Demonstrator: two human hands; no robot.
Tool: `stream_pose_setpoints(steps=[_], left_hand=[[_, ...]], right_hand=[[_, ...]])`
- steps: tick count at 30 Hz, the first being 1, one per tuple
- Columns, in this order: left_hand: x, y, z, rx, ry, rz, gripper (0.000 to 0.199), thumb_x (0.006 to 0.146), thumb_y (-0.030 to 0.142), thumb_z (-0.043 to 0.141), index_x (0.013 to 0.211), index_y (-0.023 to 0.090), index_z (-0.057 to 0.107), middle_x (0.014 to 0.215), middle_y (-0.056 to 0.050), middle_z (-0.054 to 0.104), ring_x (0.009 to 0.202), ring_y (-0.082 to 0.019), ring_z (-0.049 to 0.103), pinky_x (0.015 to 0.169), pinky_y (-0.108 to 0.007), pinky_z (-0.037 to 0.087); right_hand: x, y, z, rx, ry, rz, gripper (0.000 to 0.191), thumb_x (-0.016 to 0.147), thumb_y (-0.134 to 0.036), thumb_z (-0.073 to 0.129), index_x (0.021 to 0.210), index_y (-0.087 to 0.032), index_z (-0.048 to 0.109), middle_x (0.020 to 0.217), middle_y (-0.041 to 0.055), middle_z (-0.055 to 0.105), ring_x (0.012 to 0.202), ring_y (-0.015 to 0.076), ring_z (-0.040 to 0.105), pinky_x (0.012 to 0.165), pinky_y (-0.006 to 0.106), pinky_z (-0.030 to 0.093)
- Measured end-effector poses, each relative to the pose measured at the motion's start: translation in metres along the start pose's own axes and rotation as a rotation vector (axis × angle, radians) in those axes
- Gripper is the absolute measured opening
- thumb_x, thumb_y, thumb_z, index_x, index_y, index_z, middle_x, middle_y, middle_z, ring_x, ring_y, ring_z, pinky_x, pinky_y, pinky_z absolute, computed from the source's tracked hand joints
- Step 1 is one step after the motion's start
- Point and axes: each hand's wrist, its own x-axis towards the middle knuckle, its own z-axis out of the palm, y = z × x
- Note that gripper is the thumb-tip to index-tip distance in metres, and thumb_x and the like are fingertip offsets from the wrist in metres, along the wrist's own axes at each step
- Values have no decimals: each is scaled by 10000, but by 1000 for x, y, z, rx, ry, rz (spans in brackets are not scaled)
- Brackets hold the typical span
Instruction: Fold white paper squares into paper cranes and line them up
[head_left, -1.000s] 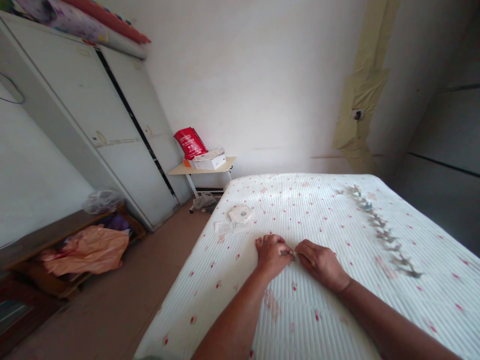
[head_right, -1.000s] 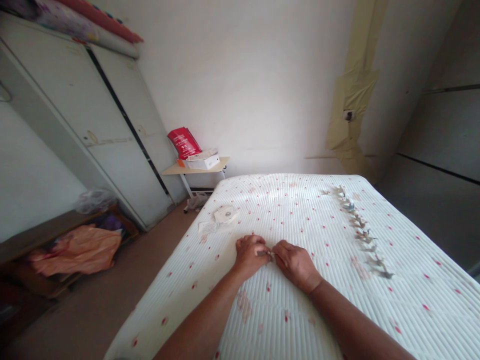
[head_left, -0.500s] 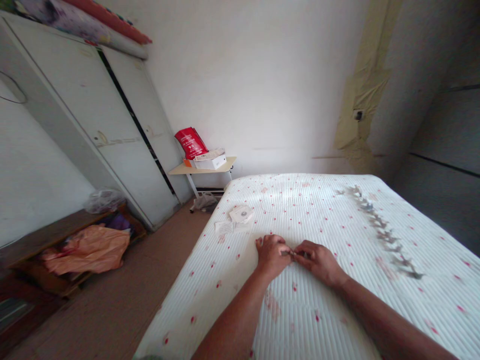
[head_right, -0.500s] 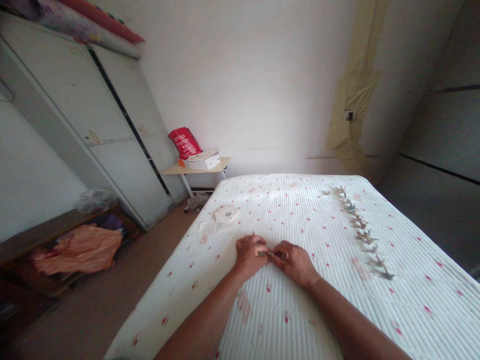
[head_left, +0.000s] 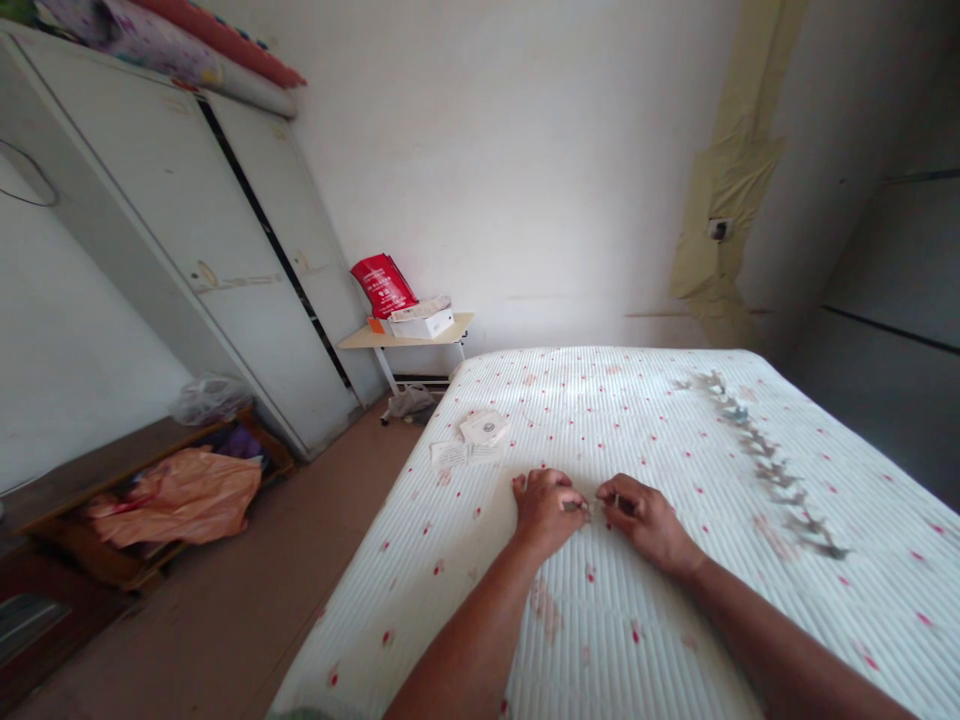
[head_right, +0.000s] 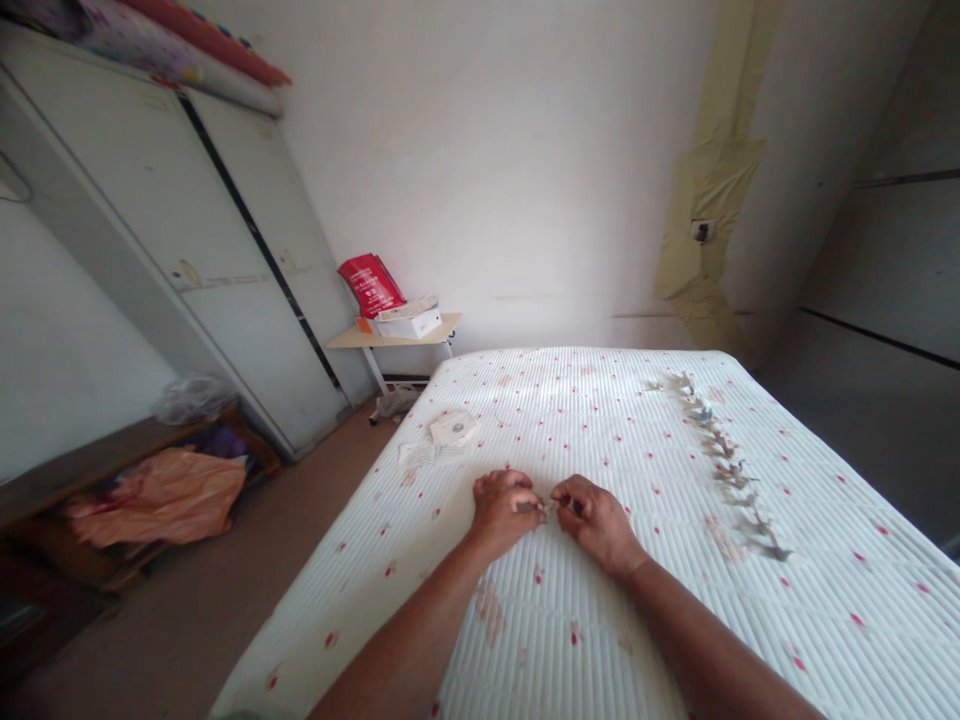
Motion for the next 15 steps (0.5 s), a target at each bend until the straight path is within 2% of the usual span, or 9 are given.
stream_pose_setpoints(steps=[6, 11, 15], left_hand=[[0, -1, 1, 0, 11, 2, 82, 642, 360, 702, 714, 321, 688, 952, 47, 621, 995, -199, 476, 903, -413, 247], [0, -2, 2, -13, 21, 13, 78, 649, 376, 694, 704, 322, 686, 955, 46, 621, 997, -197, 475, 898, -415, 252], [0, -2, 2, -10, 27, 13, 97, 627, 368, 716, 708, 323, 687, 945, 50, 622, 980, -192, 481, 893, -409, 258]], right_hand=[[0, -8, -4, -91, -78, -183, 158, 833, -232, 467, 882, -213, 616, 855, 31, 613, 745, 132, 596, 663, 238, 461], [1, -6, 0, -210, -102, -163, 234, 874, -256, 398, 822, -199, 619, 800, 35, 619, 702, 131, 600, 633, 231, 463], [0, -4, -1, -259, -95, -147, 210, 866, -245, 409, 802, -192, 601, 777, 29, 613, 677, 131, 595, 615, 231, 456]])
